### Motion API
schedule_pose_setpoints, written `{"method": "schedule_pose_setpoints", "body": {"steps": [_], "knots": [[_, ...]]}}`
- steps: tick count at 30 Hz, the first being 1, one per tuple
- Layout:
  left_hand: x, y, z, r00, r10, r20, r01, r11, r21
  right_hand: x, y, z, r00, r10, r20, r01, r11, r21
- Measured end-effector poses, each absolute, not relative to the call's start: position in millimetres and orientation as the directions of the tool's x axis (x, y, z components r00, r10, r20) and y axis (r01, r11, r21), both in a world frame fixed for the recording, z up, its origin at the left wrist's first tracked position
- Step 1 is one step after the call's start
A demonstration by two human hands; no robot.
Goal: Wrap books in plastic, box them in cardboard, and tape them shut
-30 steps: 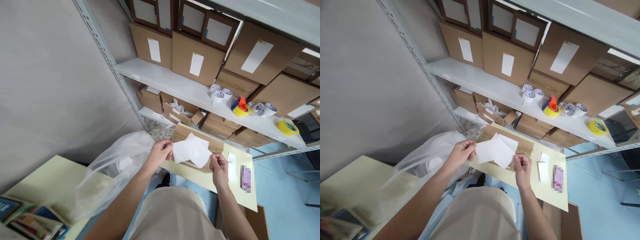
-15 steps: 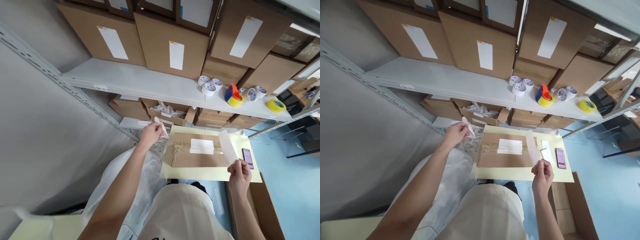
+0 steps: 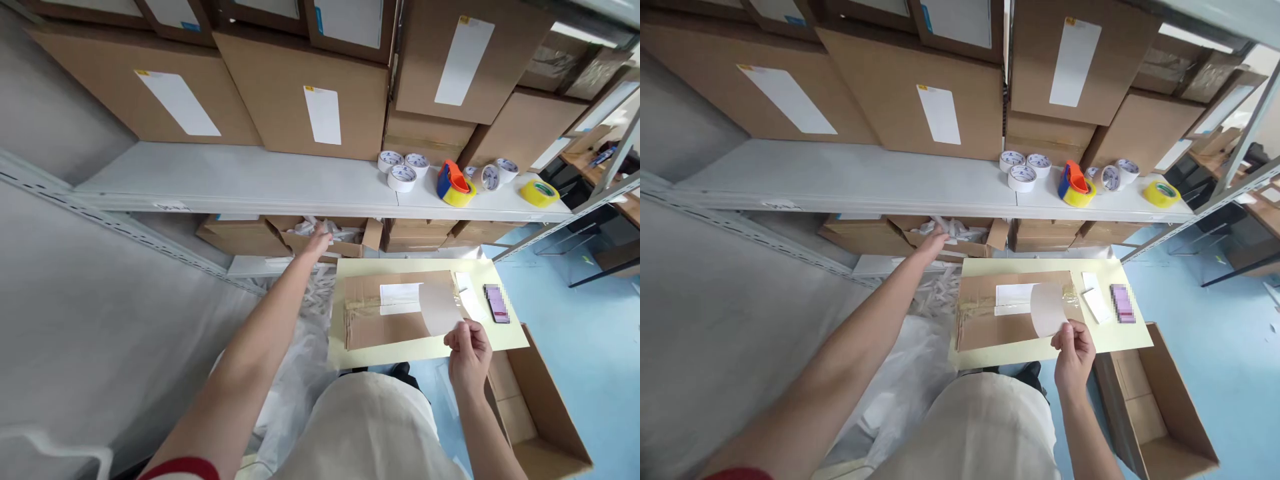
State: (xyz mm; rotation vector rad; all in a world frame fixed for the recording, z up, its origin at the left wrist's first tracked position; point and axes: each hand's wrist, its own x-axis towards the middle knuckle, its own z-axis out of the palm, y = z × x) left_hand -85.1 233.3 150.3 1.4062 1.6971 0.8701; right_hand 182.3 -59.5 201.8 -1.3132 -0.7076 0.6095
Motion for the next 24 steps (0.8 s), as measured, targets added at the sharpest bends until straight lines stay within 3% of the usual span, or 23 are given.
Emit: {"method": "schedule_pose_setpoints", "body": {"steps": [3,5,7,9,14,18,21,24], "knots": [[-85.8,180.2,161.6,-0.117,0.991,-0.071,0.499,0.120,0.858,175.3,-50.5,202.3,0.617,0.779,0.113,-0.032,0.168,-0.985],[-74.7,129.6,177.2,0.004,0.989,0.150,0.498,-0.132,0.857,168.3,-43.9,202.1,0.583,0.807,0.091,-0.072,0.164,-0.984],[-55.6,77.8,195.5,0.208,0.907,0.367,0.477,-0.421,0.771,160.4,-38.0,201.7,0.549,0.833,0.064,-0.117,0.152,-0.981],[-34.1,35.4,210.7,0.326,0.807,0.492,0.465,-0.590,0.660,152.5,-34.0,201.0,0.512,0.858,0.038,-0.155,0.136,-0.979],[0.2,-5.9,217.0,0.315,0.687,0.655,0.540,-0.697,0.472,138.8,-34.9,199.7,0.397,0.918,0.014,-0.166,0.086,-0.982],[4.9,-7.3,209.2,0.296,0.628,0.719,0.559,-0.725,0.402,139.3,-41.7,201.7,0.296,0.955,0.032,-0.157,0.081,-0.984],[7.1,-9.7,207.1,0.275,0.660,0.699,0.508,-0.717,0.477,149.5,-49.1,203.7,0.145,0.983,0.108,-0.098,0.123,-0.987],[10.3,-11.0,207.5,0.165,0.846,0.506,0.374,-0.529,0.762,167.4,-57.9,202.6,0.121,0.969,0.216,0.109,0.203,-0.973]]}}
